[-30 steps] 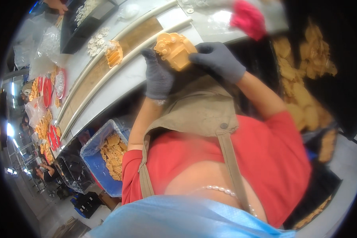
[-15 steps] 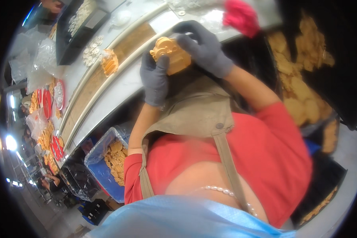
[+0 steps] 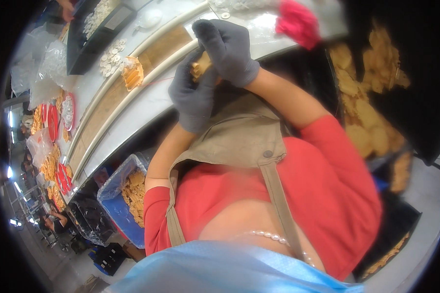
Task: Packaging waffle-like snacks into plastic bags and plastic containers at an assembly line.
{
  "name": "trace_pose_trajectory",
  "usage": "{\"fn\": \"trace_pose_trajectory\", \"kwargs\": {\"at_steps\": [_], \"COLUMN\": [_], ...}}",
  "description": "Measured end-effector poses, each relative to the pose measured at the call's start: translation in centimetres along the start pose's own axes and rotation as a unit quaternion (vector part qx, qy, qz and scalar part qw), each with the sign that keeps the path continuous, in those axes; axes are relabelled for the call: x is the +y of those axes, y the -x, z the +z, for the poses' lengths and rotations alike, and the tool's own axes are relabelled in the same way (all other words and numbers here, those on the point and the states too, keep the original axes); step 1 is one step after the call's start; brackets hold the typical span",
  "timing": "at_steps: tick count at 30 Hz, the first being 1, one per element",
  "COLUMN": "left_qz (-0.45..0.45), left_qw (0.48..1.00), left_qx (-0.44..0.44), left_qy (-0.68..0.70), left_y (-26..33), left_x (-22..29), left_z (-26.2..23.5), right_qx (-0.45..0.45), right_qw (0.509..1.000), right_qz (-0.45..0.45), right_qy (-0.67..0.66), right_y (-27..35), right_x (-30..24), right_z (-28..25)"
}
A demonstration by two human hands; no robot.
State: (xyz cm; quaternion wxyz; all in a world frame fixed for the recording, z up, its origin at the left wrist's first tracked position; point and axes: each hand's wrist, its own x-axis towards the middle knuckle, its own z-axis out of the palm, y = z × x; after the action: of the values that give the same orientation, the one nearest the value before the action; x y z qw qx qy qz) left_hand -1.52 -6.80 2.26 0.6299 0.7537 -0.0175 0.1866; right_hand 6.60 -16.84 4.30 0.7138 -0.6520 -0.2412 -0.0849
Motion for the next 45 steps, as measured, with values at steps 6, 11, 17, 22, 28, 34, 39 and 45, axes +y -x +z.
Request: {"fn": "trace_pose_trajectory", "kwargs": {"at_steps": [6, 11, 17, 22, 28, 34, 39, 45], "left_qz": [0.036, -0.033, 0.002, -0.027, 0.017, 0.0, 0.029, 0.065], "left_qw": [0.975, 0.901, 0.982, 0.996, 0.997, 0.997, 0.998, 0.995], "left_qx": [0.071, 0.07, 0.01, -0.055, -0.074, -0.048, -0.02, -0.047], "left_qy": [0.208, 0.427, 0.187, 0.063, 0.029, 0.063, 0.048, 0.052], "left_y": [-1.2, -1.6, -1.6, -1.6, -0.8, 0.2, 0.3, 0.0], "left_x": [0.1, 1.9, 2.6, 3.6, 3.1, 3.6, 4.0, 3.4], "left_z": [-1.0, -2.6, -3.9, -4.7, -4.2, -3.6, -3.3, -3.9], "right_qx": [-0.046, -0.22, -0.214, -0.233, -0.222, -0.221, -0.222, -0.232], "right_qw": [0.995, 0.95, 0.97, 0.953, 0.946, 0.948, 0.952, 0.95], "right_qz": [-0.058, 0.175, 0.02, -0.062, -0.085, -0.083, -0.087, -0.085], "right_qy": [-0.071, -0.135, 0.117, 0.181, 0.219, 0.212, 0.192, 0.189], "right_y": [-2.1, 0.2, 1.0, 1.2, 1.8, 2.1, 1.8, 2.1], "right_x": [-0.2, -2.3, -2.1, -3.1, -3.4, -3.6, -4.3, -4.4], "right_z": [-1.5, -2.6, -3.8, -4.3, -4.3, -4.3, -4.3, -4.1]}}
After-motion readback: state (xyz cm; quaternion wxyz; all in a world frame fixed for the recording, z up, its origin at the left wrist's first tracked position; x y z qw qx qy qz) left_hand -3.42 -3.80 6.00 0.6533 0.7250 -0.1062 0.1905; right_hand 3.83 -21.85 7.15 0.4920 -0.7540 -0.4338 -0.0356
